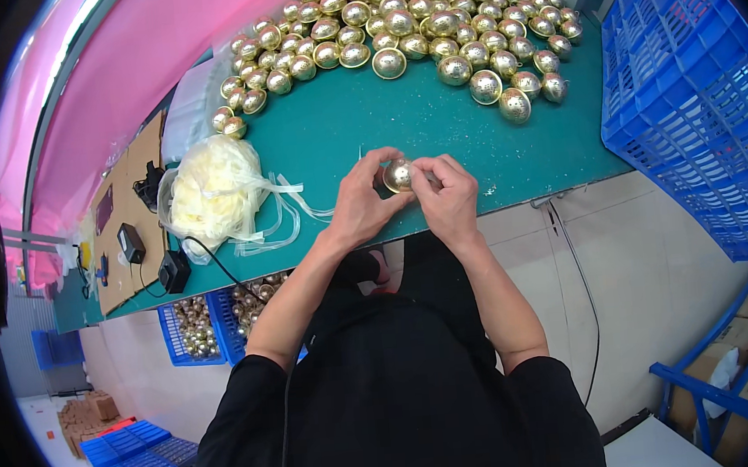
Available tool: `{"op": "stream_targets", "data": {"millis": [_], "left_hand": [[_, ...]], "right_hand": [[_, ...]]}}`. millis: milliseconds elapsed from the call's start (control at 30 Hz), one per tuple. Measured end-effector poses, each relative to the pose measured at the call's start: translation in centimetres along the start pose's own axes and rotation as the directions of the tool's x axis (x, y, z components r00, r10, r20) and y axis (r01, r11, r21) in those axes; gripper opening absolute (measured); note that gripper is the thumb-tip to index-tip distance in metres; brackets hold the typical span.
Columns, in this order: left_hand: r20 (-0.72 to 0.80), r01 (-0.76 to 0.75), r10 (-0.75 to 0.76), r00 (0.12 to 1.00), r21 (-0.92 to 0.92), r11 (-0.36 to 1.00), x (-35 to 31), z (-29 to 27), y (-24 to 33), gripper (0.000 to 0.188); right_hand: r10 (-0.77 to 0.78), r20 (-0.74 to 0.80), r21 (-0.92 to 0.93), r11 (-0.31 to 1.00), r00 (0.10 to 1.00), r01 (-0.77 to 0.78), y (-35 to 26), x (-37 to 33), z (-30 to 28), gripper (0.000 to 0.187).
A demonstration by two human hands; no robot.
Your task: The person is tying thin white strings to small gold-colored spherical holiday ornaments at a factory workstation.
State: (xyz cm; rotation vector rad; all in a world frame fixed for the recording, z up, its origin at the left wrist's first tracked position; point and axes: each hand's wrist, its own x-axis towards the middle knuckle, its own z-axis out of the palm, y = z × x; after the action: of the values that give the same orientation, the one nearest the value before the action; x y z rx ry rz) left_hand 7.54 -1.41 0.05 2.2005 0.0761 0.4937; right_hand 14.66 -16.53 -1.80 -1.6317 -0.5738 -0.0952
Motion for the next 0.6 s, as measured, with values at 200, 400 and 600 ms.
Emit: {"op": "stream_targets", "data": {"millis": [200,400,600], "left_hand": [[-0.04,-0.058,0.058,0.998,0.009,0.998,-0.6,0.2,0.0,0.062],[-0.049,-0.076,0.076,0.996,0.002,0.997,-0.6,0.4,0.1,0.064],[-0.027,0.139,-0.148,0.989,-0.228,0.964,-0.6,0.2,0.6,0.038]], "right_hand": [[-0.005,-0.007,-0.046,0.999,1.0,0.005,-0.6,-0.1,-0.2,0.007],[-0.019,0.022,-0.082,0.996,1.0,0.021,-0.9,0.2,-0.6,0.008],[-0.027,0.056,-0.122,0.992,0.998,0.033,-0.8,0.5,-1.1,0.01]]}}
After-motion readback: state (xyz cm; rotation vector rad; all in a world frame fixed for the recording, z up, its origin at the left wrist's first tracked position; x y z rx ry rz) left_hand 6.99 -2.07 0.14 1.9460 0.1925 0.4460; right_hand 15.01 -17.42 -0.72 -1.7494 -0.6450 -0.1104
